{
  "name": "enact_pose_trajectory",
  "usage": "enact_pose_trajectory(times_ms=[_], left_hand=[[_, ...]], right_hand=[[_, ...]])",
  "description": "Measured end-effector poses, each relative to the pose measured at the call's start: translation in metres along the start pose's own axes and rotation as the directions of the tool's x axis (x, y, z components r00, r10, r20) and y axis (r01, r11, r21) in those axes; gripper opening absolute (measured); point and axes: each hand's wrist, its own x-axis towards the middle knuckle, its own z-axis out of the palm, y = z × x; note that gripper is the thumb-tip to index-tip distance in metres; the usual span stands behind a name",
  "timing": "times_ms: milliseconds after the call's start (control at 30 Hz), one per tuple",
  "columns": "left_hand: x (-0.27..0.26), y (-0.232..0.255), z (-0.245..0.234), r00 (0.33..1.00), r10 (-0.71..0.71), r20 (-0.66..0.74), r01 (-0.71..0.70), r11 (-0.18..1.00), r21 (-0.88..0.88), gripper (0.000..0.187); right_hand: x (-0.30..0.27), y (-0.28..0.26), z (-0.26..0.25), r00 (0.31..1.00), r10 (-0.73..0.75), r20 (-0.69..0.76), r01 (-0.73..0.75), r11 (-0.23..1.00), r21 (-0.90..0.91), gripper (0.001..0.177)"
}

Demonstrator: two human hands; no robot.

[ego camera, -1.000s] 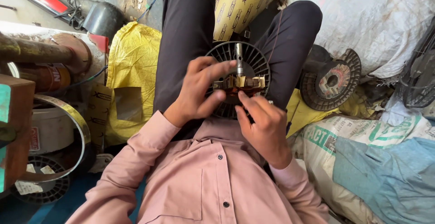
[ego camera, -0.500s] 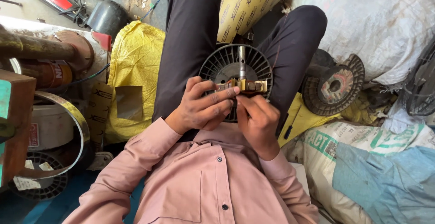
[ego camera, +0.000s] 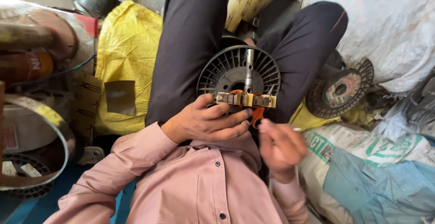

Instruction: The recorder is rewiring or repairing a fan motor component using copper wire and scissors.

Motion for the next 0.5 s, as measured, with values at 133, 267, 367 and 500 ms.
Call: enact_pose_trajectory(times_ms=[133, 267, 367, 500], left_hand=[[0.005, -0.003, -0.001, 0.998, -0.03, 0.061, 0.029, 1.0, 0.012, 0.022], [0.007, -0.007, 0.001, 0.996, -0.065, 0.062, 0.071, 0.992, -0.1, 0.023], [0.009, -0.011, -0.001, 0.998, -0.067, 0.021, 0.069, 0.986, -0.149, 0.026], [0.009, -0.012, 0.01, 0.957, -0.128, -0.26, 0.084, 0.981, -0.174, 0.042]], right_hand=[[0.038, 0.01, -0.035, 1.0, 0.004, 0.027, -0.001, 0.994, -0.109, 0.015], [0.088, 0.018, -0.042, 0.966, -0.132, 0.222, 0.159, 0.982, -0.106, 0.016], [0.101, 0.024, -0.036, 0.945, -0.169, 0.279, 0.192, 0.98, -0.056, 0.017], [0.099, 0.029, -0.031, 0.954, -0.146, 0.26, 0.168, 0.984, -0.066, 0.019]])
